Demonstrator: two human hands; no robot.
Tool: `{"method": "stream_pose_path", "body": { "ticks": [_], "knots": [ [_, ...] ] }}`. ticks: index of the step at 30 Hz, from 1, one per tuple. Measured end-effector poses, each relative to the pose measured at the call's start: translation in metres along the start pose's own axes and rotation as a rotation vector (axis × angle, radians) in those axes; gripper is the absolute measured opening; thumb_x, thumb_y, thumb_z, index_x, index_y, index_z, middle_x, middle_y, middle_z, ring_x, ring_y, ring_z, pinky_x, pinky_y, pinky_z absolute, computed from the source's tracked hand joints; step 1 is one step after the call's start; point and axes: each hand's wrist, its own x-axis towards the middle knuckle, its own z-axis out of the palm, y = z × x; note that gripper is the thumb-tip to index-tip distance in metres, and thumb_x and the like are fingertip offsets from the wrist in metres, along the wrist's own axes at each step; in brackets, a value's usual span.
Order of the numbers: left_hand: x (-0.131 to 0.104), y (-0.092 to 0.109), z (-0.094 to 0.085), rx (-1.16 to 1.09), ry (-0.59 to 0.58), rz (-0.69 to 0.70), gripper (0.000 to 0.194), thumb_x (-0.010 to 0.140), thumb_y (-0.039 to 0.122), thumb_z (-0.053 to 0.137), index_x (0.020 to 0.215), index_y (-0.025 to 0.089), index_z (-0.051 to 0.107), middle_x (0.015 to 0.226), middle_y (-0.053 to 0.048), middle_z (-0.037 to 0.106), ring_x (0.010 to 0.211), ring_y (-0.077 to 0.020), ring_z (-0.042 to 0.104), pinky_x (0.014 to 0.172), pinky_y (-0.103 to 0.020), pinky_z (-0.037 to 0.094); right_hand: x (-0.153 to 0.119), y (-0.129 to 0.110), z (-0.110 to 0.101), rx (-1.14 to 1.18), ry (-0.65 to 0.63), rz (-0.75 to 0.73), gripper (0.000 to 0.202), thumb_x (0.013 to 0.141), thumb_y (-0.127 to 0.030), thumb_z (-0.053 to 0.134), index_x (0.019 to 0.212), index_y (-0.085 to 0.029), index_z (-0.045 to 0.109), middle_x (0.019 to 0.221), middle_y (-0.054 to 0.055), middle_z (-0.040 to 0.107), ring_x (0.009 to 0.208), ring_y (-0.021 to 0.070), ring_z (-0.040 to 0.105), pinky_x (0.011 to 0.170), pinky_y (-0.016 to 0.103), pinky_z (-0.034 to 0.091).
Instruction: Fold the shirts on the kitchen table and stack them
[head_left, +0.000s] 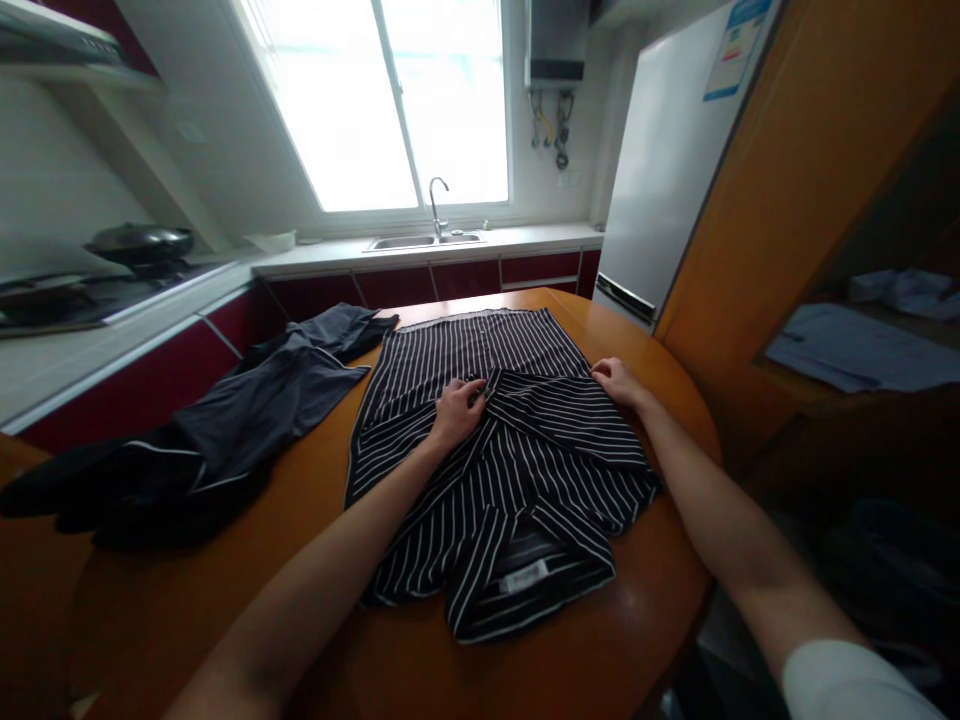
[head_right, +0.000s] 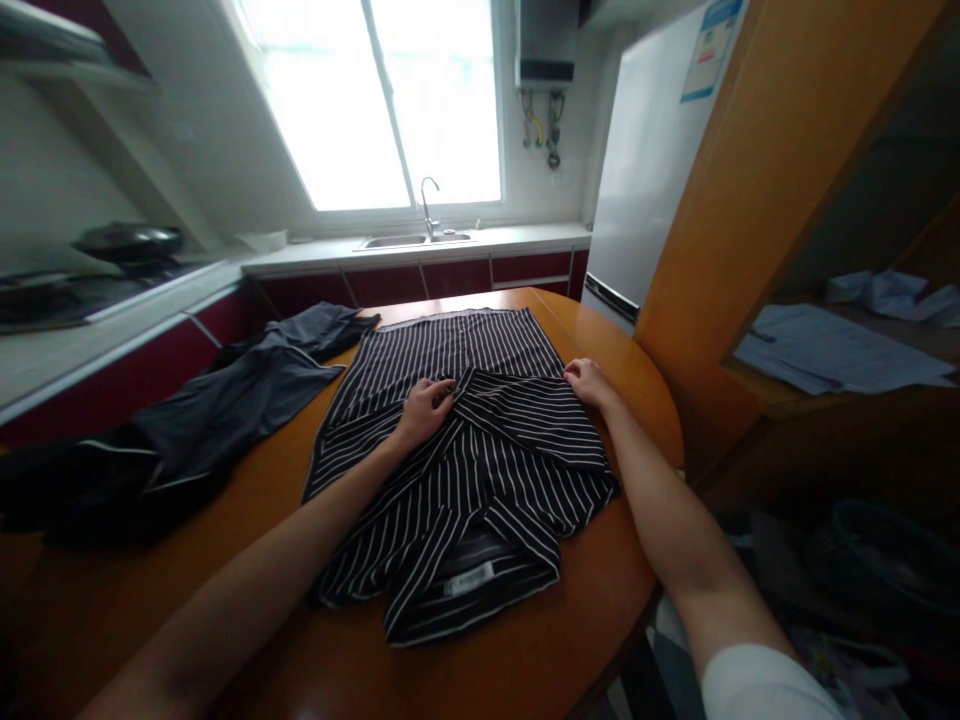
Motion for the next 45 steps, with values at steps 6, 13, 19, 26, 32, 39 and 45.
{"method": "stream_pose_path", "body": {
  "ticks": [6, 13, 19, 26, 32, 39, 45],
  "knots": [
    [-0.005, 0.002, 0.003, 0.119, -0.177, 0.291, 0.046, 0.104, 0.033, 0.036, 0.145, 0.022, 0.053, 0.154, -0.008, 0.047, 0.145, -0.0273, 0.036, 0.120, -0.049, 0.027, 0.002, -0.015, -0.005, -0.023, 0.058, -0.027, 0.036, 0.096, -0.017, 0.041, 0.117, -0.013, 0.070, 0.125, 0.014, 0.067, 0.118, 0.0212, 0.061, 0.107, 0.034, 0.043],
    [-0.005, -0.001, 0.007, 0.287, -0.403, 0.212, 0.055, 0.106, 0.041, 0.028, 0.158, 0.023, 0.031, 0.164, -0.006, 0.029, 0.153, -0.0276, 0.022, 0.122, -0.053, 0.020, -0.021, -0.038, 0.025, -0.092, -0.136, -0.079, 0.044, 0.098, -0.037, 0.051, 0.137, -0.019, 0.060, 0.153, 0.013, 0.048, 0.146, 0.0278, 0.035, 0.121, 0.053, 0.021],
    [-0.004, -0.004, 0.009, 0.317, -0.411, 0.205, 0.056, 0.105, 0.041, 0.028, 0.159, 0.026, 0.028, 0.165, -0.003, 0.028, 0.153, -0.0266, 0.022, 0.122, -0.052, 0.020, -0.042, -0.052, 0.014, -0.321, -0.168, -0.164, 0.055, 0.105, -0.045, 0.032, 0.153, -0.021, 0.042, 0.166, 0.010, 0.023, 0.155, 0.0256, 0.011, 0.123, 0.057, 0.009],
    [-0.006, -0.003, 0.012, 0.321, -0.385, 0.221, 0.056, 0.105, 0.040, 0.028, 0.159, 0.023, 0.029, 0.164, -0.003, 0.029, 0.152, -0.0272, 0.023, 0.122, -0.052, 0.021, -0.117, -0.055, -0.037, -0.294, -0.529, -0.511, 0.058, 0.105, -0.048, 0.033, 0.159, -0.031, 0.025, 0.167, 0.003, 0.015, 0.155, 0.0243, 0.008, 0.123, 0.056, 0.004],
    [-0.007, 0.000, 0.013, 0.317, -0.370, 0.206, 0.056, 0.105, 0.040, 0.029, 0.159, 0.024, 0.029, 0.164, -0.003, 0.029, 0.152, -0.0275, 0.024, 0.122, -0.052, 0.020, -0.175, -0.048, -0.072, -0.262, -0.623, -0.497, 0.063, 0.103, -0.050, 0.039, 0.160, -0.035, 0.016, 0.168, 0.002, 0.009, 0.154, 0.0257, 0.006, 0.123, 0.057, 0.002],
    [-0.008, 0.000, 0.013, 0.318, -0.382, 0.209, 0.056, 0.105, 0.039, 0.029, 0.159, 0.025, 0.028, 0.165, -0.004, 0.028, 0.152, -0.0279, 0.023, 0.122, -0.053, 0.019, -0.148, -0.063, -0.078, -0.138, -0.441, -0.393, 0.051, 0.106, -0.046, 0.028, 0.153, -0.032, 0.041, 0.163, 0.005, 0.030, 0.153, 0.0258, 0.018, 0.121, 0.063, 0.005],
    [-0.009, 0.000, 0.012, 0.330, -0.383, 0.216, 0.057, 0.105, 0.041, 0.028, 0.160, 0.024, 0.026, 0.165, -0.004, 0.027, 0.153, -0.0266, 0.021, 0.123, -0.051, 0.019, -0.070, -0.115, -0.023, -0.204, -0.307, -0.164, 0.055, 0.104, -0.038, 0.033, 0.155, -0.018, 0.036, 0.165, 0.013, 0.024, 0.154, 0.0269, 0.015, 0.120, 0.062, 0.013]
  ]
}}
